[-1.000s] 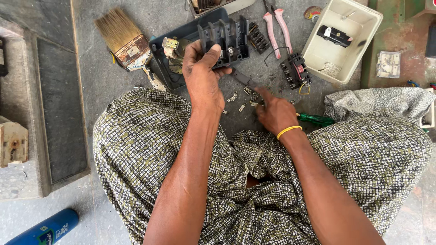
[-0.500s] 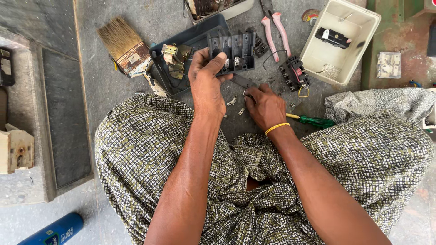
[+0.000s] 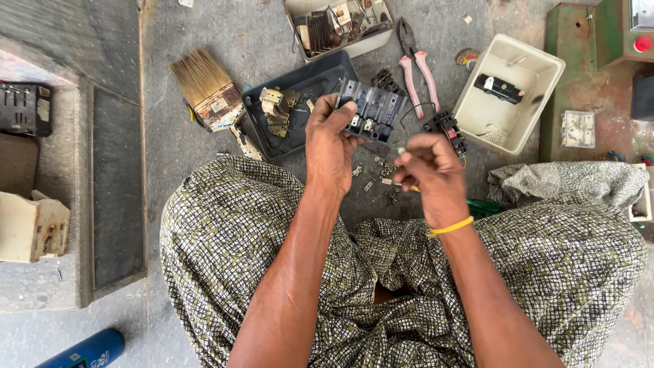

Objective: The person assembles and disassembles electrical components by hand and using a screwdriver, handling small screws, metal plates, and plastic housings on the floor.

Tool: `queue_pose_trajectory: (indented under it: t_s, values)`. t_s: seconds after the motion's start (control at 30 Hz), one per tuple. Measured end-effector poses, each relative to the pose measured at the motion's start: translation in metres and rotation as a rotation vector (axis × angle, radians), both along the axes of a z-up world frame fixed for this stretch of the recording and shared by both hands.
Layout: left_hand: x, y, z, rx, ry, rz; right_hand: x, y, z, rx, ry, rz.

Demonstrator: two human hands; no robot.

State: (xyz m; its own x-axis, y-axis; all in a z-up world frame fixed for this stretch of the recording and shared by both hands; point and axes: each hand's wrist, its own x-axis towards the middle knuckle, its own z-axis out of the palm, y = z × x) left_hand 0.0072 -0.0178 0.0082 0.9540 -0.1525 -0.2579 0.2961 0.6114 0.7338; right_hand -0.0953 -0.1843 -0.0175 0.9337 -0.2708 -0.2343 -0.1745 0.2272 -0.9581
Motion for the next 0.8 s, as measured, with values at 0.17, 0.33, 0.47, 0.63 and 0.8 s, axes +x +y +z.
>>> queue_pose_trajectory:
  t_s: [0.17, 0.33, 0.47, 0.63, 0.8]
  values:
    - [-0.003, -0.002, -0.004, -0.053, -0.009, -0.015, -0.003, -0.011, 0.016, 0.429, -0.06, -0.041]
    - [-0.004, -0.005, -0.007, -0.023, -0.004, -0.001, -0.004, -0.017, 0.021, 0.506, -0.074, -0.038]
    - [-0.006, -0.008, -0.01, -0.029, -0.025, -0.047, -0.002, -0.015, 0.016, 0.45, -0.056, -0.067]
    - [-0.011, -0.013, -0.012, 0.017, -0.009, -0.093, 0.0, -0.016, 0.011, 0.438, -0.014, -0.118]
    - [-0.016, -0.016, -0.013, 0.166, 0.054, -0.181, 0.002, -0.014, 0.003, 0.287, 0.039, -0.153]
